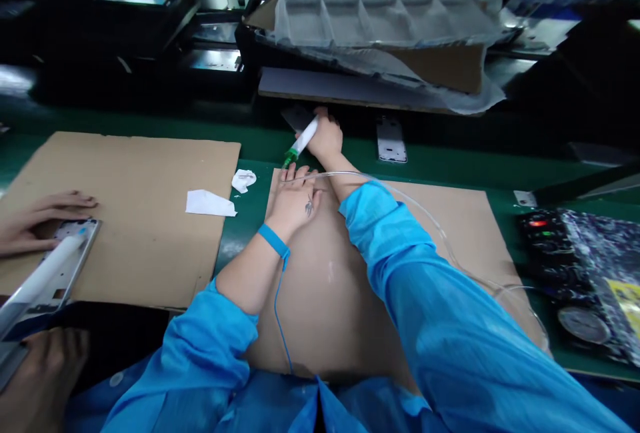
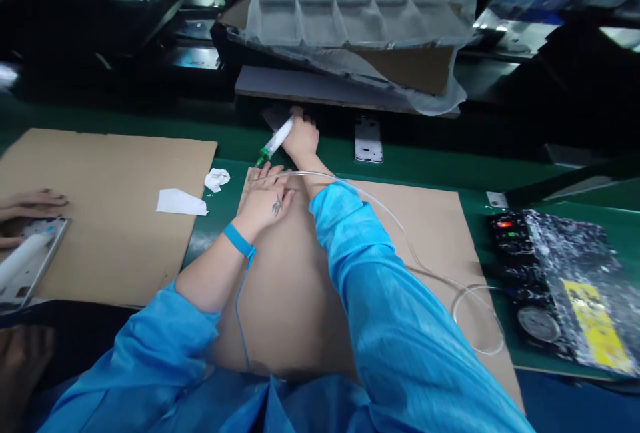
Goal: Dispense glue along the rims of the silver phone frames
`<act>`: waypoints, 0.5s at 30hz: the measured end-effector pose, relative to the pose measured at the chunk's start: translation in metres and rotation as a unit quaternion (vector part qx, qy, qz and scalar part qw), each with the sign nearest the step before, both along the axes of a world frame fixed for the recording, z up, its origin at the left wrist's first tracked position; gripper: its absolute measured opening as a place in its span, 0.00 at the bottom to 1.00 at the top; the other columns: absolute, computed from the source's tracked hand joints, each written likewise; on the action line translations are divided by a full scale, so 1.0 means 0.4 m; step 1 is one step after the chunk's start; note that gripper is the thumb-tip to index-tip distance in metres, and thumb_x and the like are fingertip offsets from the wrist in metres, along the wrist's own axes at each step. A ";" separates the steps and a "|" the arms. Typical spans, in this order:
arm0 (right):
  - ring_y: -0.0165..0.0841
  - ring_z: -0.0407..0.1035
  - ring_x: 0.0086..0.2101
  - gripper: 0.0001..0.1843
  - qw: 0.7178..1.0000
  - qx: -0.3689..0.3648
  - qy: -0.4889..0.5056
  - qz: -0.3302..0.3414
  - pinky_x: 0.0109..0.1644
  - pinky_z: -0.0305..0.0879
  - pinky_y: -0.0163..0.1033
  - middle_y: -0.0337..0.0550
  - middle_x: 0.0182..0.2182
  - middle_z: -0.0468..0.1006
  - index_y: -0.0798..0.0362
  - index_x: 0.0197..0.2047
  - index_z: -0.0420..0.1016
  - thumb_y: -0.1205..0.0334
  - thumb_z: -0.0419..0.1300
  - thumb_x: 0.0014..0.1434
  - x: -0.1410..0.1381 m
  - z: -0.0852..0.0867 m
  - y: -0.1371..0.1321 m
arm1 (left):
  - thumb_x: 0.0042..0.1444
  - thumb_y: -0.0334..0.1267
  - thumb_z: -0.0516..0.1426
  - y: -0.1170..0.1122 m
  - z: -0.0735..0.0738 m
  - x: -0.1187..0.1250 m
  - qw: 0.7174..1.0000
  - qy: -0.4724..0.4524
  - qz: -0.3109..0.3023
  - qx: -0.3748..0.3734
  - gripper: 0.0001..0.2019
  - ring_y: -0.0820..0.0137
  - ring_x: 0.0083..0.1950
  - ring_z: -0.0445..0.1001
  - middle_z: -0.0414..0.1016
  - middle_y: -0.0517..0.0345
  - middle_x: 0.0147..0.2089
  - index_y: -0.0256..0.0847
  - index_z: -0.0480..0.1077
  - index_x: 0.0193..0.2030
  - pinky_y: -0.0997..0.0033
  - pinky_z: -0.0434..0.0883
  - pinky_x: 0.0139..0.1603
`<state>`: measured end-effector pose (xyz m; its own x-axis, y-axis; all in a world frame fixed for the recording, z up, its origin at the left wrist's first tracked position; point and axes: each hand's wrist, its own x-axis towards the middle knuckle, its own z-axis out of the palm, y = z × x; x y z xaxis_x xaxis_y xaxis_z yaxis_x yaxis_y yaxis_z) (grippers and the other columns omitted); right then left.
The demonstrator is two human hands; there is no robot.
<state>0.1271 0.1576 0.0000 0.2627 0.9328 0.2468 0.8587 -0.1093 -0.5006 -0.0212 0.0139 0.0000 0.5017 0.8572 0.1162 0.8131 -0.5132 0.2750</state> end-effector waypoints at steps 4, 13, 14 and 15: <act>0.60 0.80 0.59 0.38 0.999 0.027 0.019 0.032 0.69 0.73 0.63 0.63 0.58 0.85 0.57 0.71 0.70 0.63 0.74 0.60 0.075 -0.021 -0.041 | 0.77 0.42 0.57 0.006 -0.011 -0.003 1.000 -0.005 -0.016 -0.004 0.28 0.41 0.88 0.60 0.68 0.38 0.83 0.36 0.72 0.80 0.36 0.55 0.91; 0.46 0.78 0.43 0.37 0.976 0.171 0.136 0.011 0.56 0.80 0.58 0.50 0.49 0.82 0.48 0.58 0.68 0.54 0.75 0.46 0.346 -0.073 -0.286 | 0.75 0.44 0.59 0.014 -0.003 -0.011 0.998 -0.056 -0.020 0.001 0.25 0.34 0.88 0.58 0.70 0.38 0.81 0.39 0.76 0.74 0.30 0.61 0.87; 0.46 0.77 0.43 0.38 0.972 0.191 0.135 0.007 0.55 0.80 0.58 0.50 0.51 0.81 0.47 0.57 0.69 0.50 0.76 0.46 0.365 -0.082 -0.337 | 0.76 0.45 0.59 0.016 0.003 -0.009 0.998 -0.064 -0.017 -0.002 0.25 0.35 0.87 0.60 0.71 0.38 0.80 0.39 0.76 0.74 0.32 0.61 0.87; 0.45 0.77 0.42 0.39 0.969 0.204 0.139 0.005 0.52 0.80 0.57 0.48 0.50 0.81 0.46 0.58 0.68 0.46 0.77 0.47 0.376 -0.093 -0.392 | 0.77 0.46 0.58 0.017 0.007 -0.004 0.997 -0.072 -0.011 -0.005 0.25 0.37 0.87 0.62 0.72 0.37 0.79 0.37 0.76 0.74 0.34 0.61 0.87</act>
